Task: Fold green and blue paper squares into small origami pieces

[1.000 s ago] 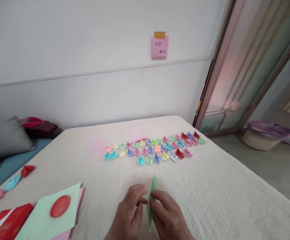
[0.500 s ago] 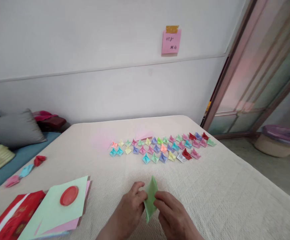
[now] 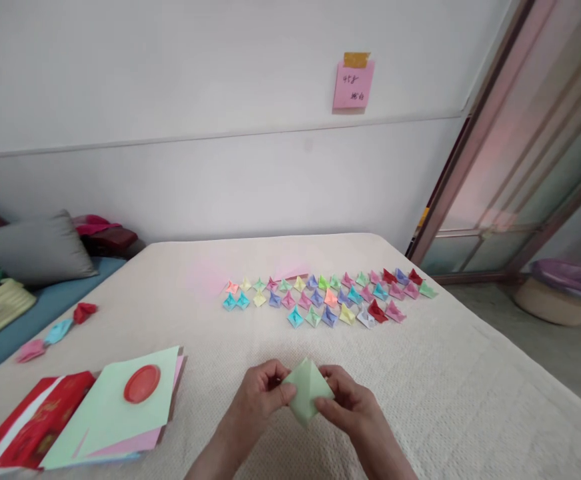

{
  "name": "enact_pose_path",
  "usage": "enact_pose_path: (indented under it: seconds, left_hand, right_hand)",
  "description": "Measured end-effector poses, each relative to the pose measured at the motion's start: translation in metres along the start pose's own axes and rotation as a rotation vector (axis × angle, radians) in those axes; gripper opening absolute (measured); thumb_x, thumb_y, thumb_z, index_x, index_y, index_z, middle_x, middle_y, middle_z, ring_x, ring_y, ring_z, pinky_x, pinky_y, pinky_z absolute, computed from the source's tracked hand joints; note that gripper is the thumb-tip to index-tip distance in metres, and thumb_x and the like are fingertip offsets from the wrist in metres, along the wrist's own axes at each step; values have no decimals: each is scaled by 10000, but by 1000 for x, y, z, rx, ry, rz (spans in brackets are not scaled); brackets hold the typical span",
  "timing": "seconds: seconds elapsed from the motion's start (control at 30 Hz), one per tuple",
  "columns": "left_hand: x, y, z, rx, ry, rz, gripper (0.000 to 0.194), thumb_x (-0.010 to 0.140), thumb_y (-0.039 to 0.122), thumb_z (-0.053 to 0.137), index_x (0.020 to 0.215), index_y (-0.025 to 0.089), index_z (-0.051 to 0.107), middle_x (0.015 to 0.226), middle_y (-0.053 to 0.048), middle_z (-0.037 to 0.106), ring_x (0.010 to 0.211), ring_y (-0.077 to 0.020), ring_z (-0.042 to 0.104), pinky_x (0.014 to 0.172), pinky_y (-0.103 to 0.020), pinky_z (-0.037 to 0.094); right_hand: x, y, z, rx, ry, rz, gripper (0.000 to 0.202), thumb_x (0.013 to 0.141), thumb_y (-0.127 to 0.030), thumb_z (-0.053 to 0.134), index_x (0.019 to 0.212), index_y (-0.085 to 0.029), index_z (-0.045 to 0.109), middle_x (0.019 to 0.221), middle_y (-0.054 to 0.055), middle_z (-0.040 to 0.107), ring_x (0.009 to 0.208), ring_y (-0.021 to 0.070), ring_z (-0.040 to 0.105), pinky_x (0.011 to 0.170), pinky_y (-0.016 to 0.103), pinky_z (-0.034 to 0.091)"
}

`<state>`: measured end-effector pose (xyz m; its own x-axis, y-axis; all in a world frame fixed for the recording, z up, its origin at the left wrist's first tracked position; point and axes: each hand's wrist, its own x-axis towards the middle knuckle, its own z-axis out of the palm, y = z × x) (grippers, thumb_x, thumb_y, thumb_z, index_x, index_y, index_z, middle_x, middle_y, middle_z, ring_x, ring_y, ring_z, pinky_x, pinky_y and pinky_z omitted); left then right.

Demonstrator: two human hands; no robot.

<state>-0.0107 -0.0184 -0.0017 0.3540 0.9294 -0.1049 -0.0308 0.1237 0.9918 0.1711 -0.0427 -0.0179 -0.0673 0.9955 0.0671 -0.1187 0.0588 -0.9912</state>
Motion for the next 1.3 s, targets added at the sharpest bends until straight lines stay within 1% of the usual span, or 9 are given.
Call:
enact_pose_path:
  seconds: [0.2, 0.37, 0.47, 0.67, 0.77, 0.9, 1.07, 1.2, 1.3]
  left_hand:
    - [-2, 2, -3, -160, -100, -146, 206, 726, 300, 693, 703, 130, 578, 628, 17, 532, 577, -109, 474, 573, -228, 375]
    - [-2, -3, -5, -270, -130, -265, 189, 690, 267, 725, 710, 119, 608, 644, 8, 559, 555, -102, 503, 552, -220, 390]
    - [-1, -7, -5, -320, -82, -280, 199, 678, 275, 736, 704, 123, 608, 634, 17, 547, 547, -99, 501, 544, -220, 395]
    - [1, -8, -6, -355, -51, -259, 209, 659, 262, 756, 689, 118, 608, 630, 16, 544, 559, -104, 504, 556, -232, 409]
    - [2, -8, -7, -395, -39, -262, 205, 668, 250, 749, 682, 119, 593, 608, 22, 531, 534, -94, 486, 534, -223, 395]
    - [4, -8, -8, -470, -26, -278, 225, 671, 254, 747, 658, 132, 558, 575, 35, 510, 491, -77, 458, 495, -204, 357]
    - [4, -9, -9, -545, -36, -302, 245, 655, 252, 765, 644, 135, 550, 550, 41, 499, 462, -68, 443, 475, -197, 331]
    - [3, -9, -8, -575, -31, -295, 220, 688, 255, 747, 655, 133, 566, 553, 35, 511, 470, -74, 454, 476, -203, 320]
    - [2, -8, -6, -590, -31, -287, 208, 708, 250, 737, 663, 132, 572, 555, 29, 523, 474, -80, 468, 482, -209, 319]
  right_hand:
    - [-4, -8, -8, 252, -280, 332, 192, 605, -258, 781, 624, -148, 624, 528, -45, 565, 435, 68, 499, 422, 186, 301]
    - [-8, -13, -5, 258, -425, 447, 358, 558, -145, 764, 911, -162, 708, 735, 16, 698, 521, 100, 618, 433, 169, 394]
    - [-9, -16, -3, 246, -439, 467, 436, 547, -59, 713, 959, -199, 713, 793, 15, 719, 595, 117, 649, 461, 162, 431]
    - [-12, -15, -4, 251, -466, 576, 303, 680, -202, 669, 979, -193, 714, 842, 36, 703, 539, 125, 694, 334, 108, 354]
    - [-13, -18, -5, 232, -477, 557, 391, 647, -91, 616, 1004, -222, 707, 993, 46, 701, 566, 117, 702, 353, 106, 378]
    - [-13, -26, -7, 252, -448, 430, 556, 578, -7, 529, 1048, -255, 691, 1109, 47, 683, 743, 152, 707, 521, 171, 494]
    - [-14, -30, -9, 151, -508, 441, 639, 571, -16, 495, 1132, -286, 640, 1207, 57, 646, 614, 133, 699, 447, 177, 450]
    - [-13, -23, -1, 239, -447, 385, 619, 572, -19, 547, 1128, -277, 629, 1134, 37, 674, 735, 151, 693, 575, 216, 509]
    - [-13, -13, 6, 379, -399, 394, 531, 588, -62, 660, 1086, -242, 634, 1042, 43, 688, 661, 135, 696, 484, 170, 474]
